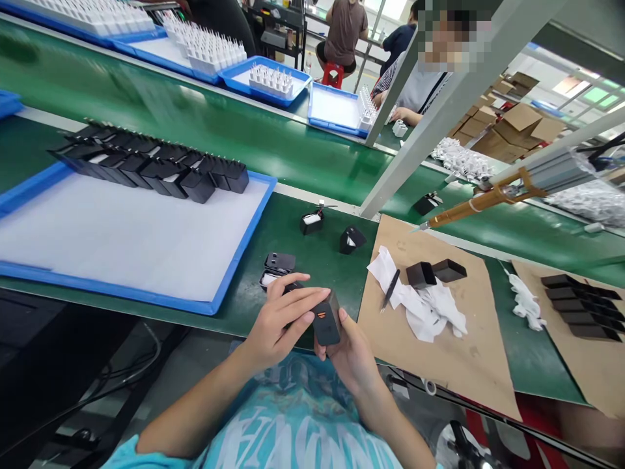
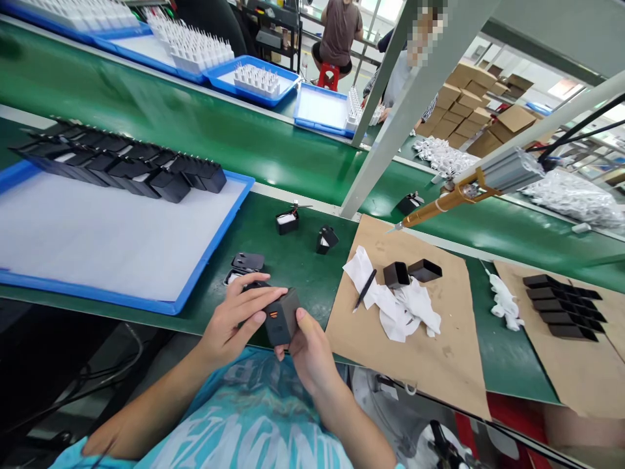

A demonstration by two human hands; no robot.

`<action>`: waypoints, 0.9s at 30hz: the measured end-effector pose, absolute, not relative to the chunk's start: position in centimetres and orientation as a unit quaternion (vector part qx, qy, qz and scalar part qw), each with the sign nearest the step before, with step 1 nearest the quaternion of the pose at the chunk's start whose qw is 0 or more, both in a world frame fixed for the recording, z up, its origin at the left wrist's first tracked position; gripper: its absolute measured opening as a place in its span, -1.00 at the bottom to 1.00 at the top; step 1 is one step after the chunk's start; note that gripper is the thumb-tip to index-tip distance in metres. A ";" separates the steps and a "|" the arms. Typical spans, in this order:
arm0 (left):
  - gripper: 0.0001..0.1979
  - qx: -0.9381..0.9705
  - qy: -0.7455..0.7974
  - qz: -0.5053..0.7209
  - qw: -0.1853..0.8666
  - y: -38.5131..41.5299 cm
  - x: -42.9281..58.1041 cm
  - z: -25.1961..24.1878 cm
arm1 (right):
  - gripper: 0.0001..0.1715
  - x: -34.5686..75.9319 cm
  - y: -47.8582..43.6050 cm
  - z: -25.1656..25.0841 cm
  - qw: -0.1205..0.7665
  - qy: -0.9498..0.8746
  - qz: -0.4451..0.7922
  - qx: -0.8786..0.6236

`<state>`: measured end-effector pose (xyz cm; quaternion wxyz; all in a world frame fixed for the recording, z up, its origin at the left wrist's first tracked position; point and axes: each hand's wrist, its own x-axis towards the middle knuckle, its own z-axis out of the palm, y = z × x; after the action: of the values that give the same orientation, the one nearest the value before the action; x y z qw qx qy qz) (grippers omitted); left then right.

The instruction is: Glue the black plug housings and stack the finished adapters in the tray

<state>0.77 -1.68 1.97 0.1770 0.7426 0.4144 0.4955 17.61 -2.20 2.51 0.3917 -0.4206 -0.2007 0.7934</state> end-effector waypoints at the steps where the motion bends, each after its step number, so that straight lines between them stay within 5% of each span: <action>1: -0.60 0.745 0.401 0.503 0.175 -1.7 0.8 2.0 | -0.51 17.7 -2.2 2.5 0.396 -0.201 0.791 -0.420; 17: -0.61 0.780 0.370 0.487 0.131 -1.7 0.8 2.4 | -0.46 18.2 -1.8 1.3 0.384 -0.262 0.792 -0.395; 22: -0.58 0.721 0.485 0.491 0.057 -1.6 0.9 1.6 | -0.41 19.6 -0.2 0.2 0.416 -0.486 0.565 -0.520; 27: -0.62 0.730 0.457 0.499 0.098 -2.9 2.3 0.3 | -0.37 20.1 0.7 -0.3 0.316 -0.696 0.317 -0.562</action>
<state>2.32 -2.89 0.31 0.0984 0.7299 0.4566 0.4990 20.10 0.68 -0.27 0.3160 -0.5616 -0.6961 0.3166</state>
